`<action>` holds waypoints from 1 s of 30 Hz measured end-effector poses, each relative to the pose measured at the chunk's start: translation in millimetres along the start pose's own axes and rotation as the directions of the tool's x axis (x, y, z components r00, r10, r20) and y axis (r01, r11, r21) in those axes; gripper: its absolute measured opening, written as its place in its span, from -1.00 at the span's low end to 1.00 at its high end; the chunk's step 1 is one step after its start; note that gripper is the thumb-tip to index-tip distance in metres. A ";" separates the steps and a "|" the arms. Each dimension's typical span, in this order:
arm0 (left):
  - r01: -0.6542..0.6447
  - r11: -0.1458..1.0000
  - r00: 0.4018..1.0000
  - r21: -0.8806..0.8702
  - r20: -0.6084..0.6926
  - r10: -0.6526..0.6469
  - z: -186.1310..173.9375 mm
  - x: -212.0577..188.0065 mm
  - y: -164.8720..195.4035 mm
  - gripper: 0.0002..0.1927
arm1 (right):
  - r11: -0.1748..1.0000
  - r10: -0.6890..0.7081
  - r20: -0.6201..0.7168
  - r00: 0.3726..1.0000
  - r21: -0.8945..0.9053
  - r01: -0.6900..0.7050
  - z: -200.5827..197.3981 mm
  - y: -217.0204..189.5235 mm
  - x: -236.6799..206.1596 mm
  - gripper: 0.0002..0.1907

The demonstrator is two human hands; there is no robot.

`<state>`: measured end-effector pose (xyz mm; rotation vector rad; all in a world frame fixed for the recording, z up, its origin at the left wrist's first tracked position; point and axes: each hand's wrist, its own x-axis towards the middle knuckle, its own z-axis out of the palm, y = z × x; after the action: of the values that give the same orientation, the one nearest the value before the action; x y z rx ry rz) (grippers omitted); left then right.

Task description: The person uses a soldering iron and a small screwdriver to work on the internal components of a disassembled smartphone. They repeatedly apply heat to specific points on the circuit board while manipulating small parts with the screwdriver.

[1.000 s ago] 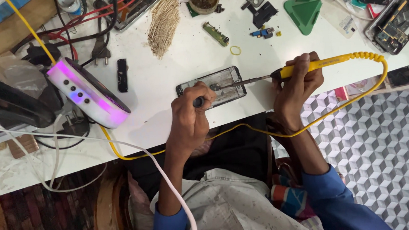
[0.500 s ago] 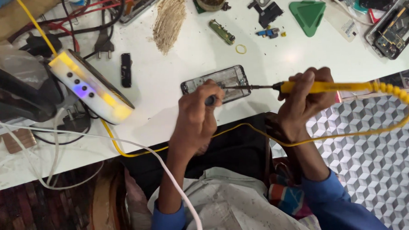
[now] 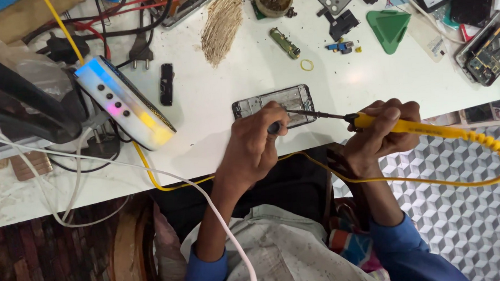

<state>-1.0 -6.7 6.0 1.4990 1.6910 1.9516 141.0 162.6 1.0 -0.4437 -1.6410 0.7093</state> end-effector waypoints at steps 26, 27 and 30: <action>-0.003 0.998 0.999 -0.060 -0.054 -0.001 4.3 3.9 0.6 -0.84 | 0.946 0.277 -0.085 0.957 0.201 -0.256 2.5 27.3 -2.1 -0.55; -0.003 0.998 0.999 -0.066 -0.051 0.000 4.5 3.5 0.5 -0.84 | 0.946 0.279 -0.079 0.957 0.194 -0.260 2.5 27.3 -2.3 -0.55; 0.007 0.999 0.999 -0.045 -0.047 -0.009 4.8 2.3 -1.7 -0.83 | 0.951 0.283 -0.067 0.957 0.153 -0.270 0.8 27.4 -4.3 -0.55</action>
<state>0.6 -1.4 5.3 1.4398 1.6571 2.0227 138.3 179.9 -20.5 -0.6008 -1.4486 0.9959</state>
